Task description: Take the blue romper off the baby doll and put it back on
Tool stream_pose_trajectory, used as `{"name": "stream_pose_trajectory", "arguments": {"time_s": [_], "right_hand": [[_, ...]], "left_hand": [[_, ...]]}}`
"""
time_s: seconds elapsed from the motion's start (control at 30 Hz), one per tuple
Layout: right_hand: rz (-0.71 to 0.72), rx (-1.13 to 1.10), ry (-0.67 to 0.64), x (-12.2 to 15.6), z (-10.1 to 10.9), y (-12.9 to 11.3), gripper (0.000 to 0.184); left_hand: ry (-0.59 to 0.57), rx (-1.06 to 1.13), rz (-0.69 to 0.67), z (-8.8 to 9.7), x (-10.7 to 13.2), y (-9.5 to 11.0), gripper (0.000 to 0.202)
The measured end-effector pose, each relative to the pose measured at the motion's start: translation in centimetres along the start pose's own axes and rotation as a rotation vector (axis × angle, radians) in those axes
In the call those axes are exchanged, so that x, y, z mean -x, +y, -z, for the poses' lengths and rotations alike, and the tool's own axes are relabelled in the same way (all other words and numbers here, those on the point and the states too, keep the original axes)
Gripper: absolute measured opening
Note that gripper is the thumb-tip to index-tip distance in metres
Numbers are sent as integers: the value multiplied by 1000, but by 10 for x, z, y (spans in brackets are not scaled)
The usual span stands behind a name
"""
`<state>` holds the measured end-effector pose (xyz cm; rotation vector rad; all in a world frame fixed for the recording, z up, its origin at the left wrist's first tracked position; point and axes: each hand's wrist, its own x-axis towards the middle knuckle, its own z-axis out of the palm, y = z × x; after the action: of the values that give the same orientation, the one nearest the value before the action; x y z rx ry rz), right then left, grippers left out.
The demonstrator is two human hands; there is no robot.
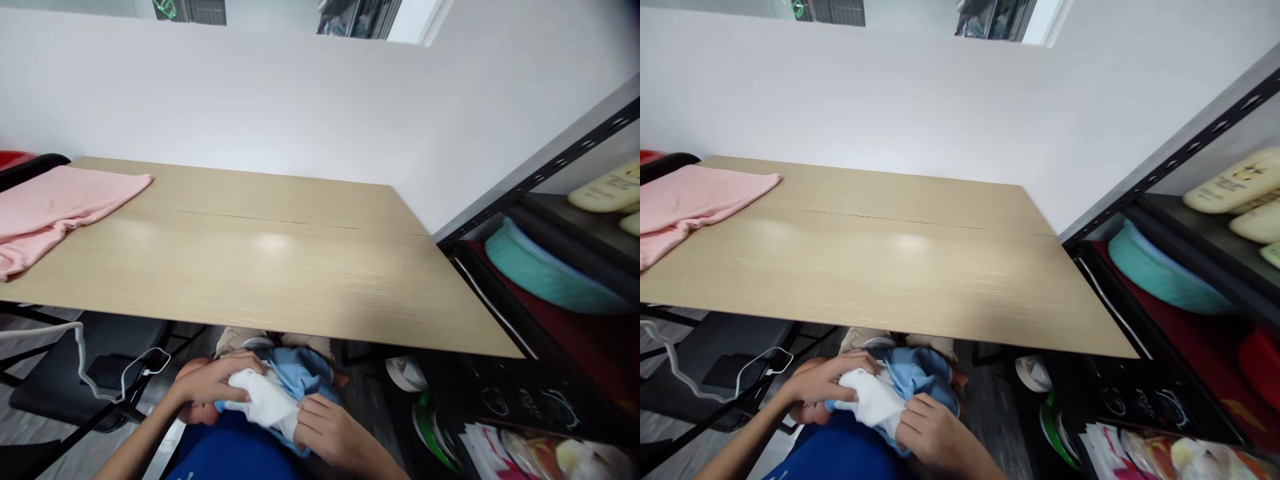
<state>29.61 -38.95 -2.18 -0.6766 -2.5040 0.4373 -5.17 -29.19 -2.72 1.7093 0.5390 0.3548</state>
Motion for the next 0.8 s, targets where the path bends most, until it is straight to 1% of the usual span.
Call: {"name": "stream_pose_trajectory", "arguments": {"time_s": [0.03,0.1,0.2,0.27,0.33,0.4,0.43,0.5,0.53,0.6,0.63,0.67,0.7,0.73,0.8], "right_hand": [[-9,-7,9,5,2,1,11],[-32,-7,17,16,2,6,18],[-99,-20,22,32,-9,19,27],[-160,-70,29,41,-20,27,26],[-230,-145,13,47,-29,33,23],[-295,-219,2,47,-30,36,17],[-323,-244,11,45,-27,37,14],[-364,-299,34,37,-18,38,11],[-380,-343,38,32,-12,40,18],[-406,-483,16,20,-1,46,42],[-414,-575,0,13,2,52,56],[-423,-668,-10,6,4,59,66],[-437,-751,-20,-2,5,67,71],[-461,-820,-32,-12,4,75,70],[-537,-885,-93,-35,-3,93,61]], "left_hand": [[12,31,9,2,1,0,51],[31,89,15,6,1,1,49],[37,160,24,10,2,3,47],[35,199,10,11,4,3,44],[43,224,-36,11,6,1,39],[52,223,-75,10,9,0,30],[50,214,-86,10,10,0,28],[19,197,-91,11,11,4,36],[-2,193,-81,12,12,7,43],[-39,208,-52,15,12,14,59],[-44,219,-24,17,13,17,65],[-27,220,21,19,13,19,66],[20,200,82,20,13,18,64],[94,150,153,21,12,16,61],[280,-40,316,21,9,6,59]]}}
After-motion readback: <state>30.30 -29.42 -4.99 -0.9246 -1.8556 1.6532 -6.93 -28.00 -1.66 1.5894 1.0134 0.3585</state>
